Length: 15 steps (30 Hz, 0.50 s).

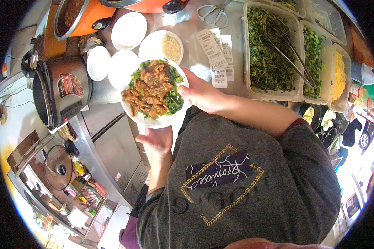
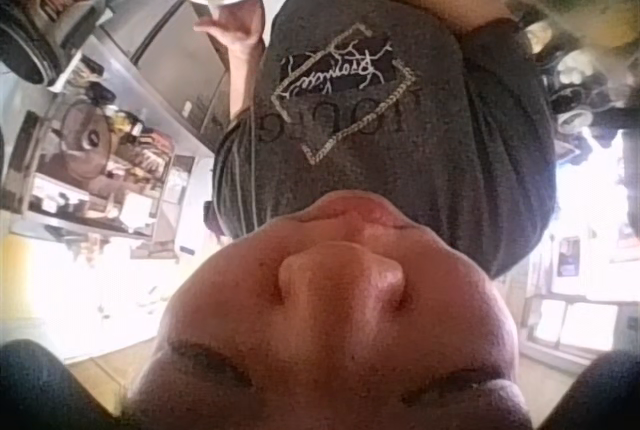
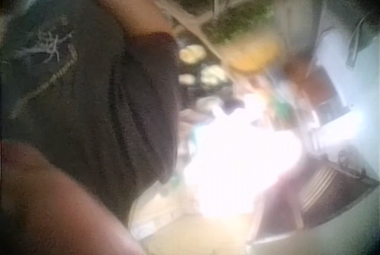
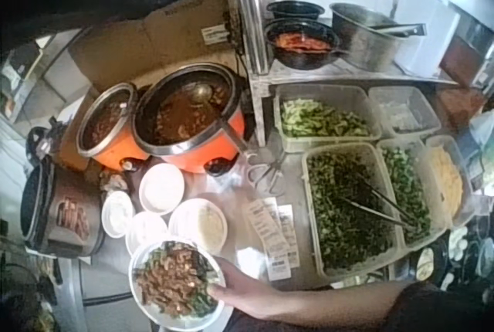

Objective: The person assembles multiple bowls of food in a commercial kitchen. They scoop rice into bowls, add various toppings including vegetables, meat, and eggs, then cover and hand the bowls to a coworker. The process is repeated for several bowls.

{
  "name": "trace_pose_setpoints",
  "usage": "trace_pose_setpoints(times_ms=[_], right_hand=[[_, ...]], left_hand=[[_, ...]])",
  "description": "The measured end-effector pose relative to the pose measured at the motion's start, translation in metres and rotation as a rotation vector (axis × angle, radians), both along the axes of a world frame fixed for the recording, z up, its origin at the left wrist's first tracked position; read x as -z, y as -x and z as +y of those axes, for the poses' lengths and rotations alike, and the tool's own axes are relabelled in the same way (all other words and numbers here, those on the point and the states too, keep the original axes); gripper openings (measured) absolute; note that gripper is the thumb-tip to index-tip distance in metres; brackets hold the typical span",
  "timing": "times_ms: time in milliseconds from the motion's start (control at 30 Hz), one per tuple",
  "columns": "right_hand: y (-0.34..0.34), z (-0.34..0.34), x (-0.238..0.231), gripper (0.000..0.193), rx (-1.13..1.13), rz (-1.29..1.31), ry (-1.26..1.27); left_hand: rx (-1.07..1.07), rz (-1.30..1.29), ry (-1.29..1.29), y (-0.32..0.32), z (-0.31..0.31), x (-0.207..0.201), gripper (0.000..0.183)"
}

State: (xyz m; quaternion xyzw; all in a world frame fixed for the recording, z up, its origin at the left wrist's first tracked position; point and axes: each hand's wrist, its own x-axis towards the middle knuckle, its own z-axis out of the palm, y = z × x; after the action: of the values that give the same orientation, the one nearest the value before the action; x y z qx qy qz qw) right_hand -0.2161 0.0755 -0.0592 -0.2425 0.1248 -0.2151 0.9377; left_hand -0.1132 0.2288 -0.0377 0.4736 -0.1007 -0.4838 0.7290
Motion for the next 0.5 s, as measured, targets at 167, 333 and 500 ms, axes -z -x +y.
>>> trace_pose_setpoints(times_ms=[167, 333, 500], right_hand=[[-0.005, 0.005, 0.001, 0.089, 0.072, 0.0, -0.002], [-0.001, -0.001, 0.007, 0.089, 0.01, 0.058, 0.173], [0.042, -0.022, 0.015, 0.074, -0.237, 0.329, 0.334]], left_hand=[[-0.11, -0.004, -0.066, 0.005, -0.032, -0.01, 0.1], [-0.125, 0.161, -0.043, -0.007, -0.028, -0.006, 0.092], [-0.155, 0.272, -0.074, -0.036, -0.025, -0.002, 0.082]])
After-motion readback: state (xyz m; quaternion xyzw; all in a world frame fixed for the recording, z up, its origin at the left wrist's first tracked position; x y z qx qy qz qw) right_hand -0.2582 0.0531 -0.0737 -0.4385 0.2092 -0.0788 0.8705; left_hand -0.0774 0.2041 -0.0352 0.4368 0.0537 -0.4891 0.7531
